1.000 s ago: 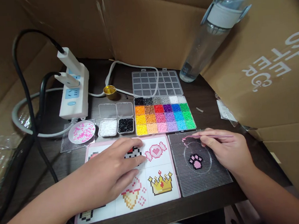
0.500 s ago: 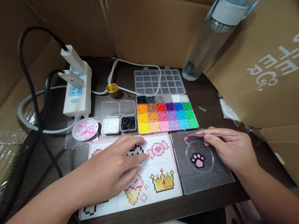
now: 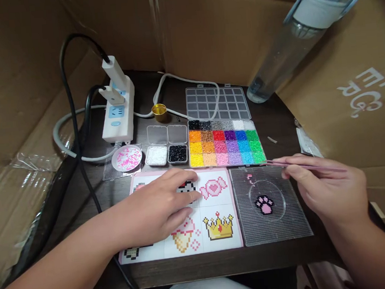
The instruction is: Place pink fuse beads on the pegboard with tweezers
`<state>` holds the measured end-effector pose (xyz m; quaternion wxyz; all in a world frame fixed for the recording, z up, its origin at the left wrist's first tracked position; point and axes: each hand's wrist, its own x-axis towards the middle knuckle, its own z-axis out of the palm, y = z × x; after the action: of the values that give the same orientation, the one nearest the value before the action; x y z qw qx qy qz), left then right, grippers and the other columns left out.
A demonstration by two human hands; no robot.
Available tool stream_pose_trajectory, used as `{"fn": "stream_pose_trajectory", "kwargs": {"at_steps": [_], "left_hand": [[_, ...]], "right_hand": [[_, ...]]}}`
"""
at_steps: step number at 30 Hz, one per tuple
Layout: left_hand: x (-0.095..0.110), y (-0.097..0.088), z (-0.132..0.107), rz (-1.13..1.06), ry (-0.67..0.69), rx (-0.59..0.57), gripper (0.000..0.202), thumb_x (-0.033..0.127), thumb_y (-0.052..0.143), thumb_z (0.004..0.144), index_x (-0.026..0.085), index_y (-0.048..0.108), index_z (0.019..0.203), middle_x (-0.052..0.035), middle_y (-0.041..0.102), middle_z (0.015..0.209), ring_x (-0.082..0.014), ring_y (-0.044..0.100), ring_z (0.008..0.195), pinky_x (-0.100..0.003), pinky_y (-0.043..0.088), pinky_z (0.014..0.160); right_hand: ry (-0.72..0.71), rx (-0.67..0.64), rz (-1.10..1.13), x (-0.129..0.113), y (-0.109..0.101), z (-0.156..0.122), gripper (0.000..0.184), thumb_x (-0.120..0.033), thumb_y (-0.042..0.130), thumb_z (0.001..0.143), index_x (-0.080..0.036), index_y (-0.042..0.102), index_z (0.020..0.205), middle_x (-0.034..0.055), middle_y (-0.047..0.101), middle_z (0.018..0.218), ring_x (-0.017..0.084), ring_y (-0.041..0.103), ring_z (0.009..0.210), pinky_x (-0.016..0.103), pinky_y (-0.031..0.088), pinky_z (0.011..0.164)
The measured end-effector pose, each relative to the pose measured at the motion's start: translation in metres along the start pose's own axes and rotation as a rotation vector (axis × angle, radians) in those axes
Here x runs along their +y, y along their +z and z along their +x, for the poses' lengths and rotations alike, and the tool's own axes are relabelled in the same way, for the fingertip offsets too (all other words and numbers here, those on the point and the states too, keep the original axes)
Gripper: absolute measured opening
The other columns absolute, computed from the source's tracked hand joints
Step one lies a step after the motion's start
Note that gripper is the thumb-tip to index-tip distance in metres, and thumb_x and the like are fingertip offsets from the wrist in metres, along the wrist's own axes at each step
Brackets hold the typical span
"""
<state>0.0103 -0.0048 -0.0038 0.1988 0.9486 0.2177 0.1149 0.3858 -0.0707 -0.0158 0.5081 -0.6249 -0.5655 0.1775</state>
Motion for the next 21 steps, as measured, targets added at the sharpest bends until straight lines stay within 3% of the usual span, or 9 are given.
{"fn": "stream_pose_trajectory", "kwargs": {"at_steps": [4,9,14,21], "left_hand": [[-0.001,0.001,-0.001,-0.026,-0.012,0.010,0.031,0.018,0.065,0.109,0.021,0.082,0.135,-0.0163,0.072,0.147,-0.0350,0.071,0.138,-0.045,0.066,0.110],[-0.001,0.000,-0.003,-0.005,-0.028,-0.004,0.035,0.016,0.061,0.108,0.023,0.081,0.136,-0.0153,0.071,0.149,-0.0355,0.072,0.137,-0.047,0.068,0.106],[0.001,-0.001,-0.002,-0.009,-0.028,0.026,0.035,0.015,0.062,0.106,0.025,0.081,0.133,-0.0139,0.072,0.149,-0.0347,0.073,0.136,-0.045,0.068,0.104],[0.003,-0.003,0.000,-0.025,-0.041,0.029,0.034,0.015,0.062,0.106,0.026,0.081,0.132,-0.0124,0.072,0.147,-0.0332,0.072,0.135,-0.043,0.067,0.104]], "right_hand": [[-0.070,-0.010,0.051,-0.020,0.009,0.031,0.006,-0.027,0.091,0.094,-0.030,0.095,0.097,0.0031,0.092,0.099,0.020,0.083,0.075,0.034,0.072,0.074],[-0.025,-0.144,0.118,-0.032,0.046,0.061,0.010,-0.022,0.087,0.088,-0.029,0.094,0.089,0.0027,0.090,0.085,0.020,0.084,0.070,0.029,0.069,0.063],[0.027,-0.221,0.160,-0.022,0.074,0.057,0.010,-0.025,0.084,0.087,-0.026,0.094,0.088,0.0045,0.089,0.081,0.020,0.083,0.069,0.031,0.071,0.068],[0.083,-0.218,0.158,-0.017,0.075,0.052,0.011,-0.032,0.087,0.087,-0.024,0.094,0.088,0.0070,0.087,0.078,0.020,0.080,0.062,0.031,0.069,0.062]]}}
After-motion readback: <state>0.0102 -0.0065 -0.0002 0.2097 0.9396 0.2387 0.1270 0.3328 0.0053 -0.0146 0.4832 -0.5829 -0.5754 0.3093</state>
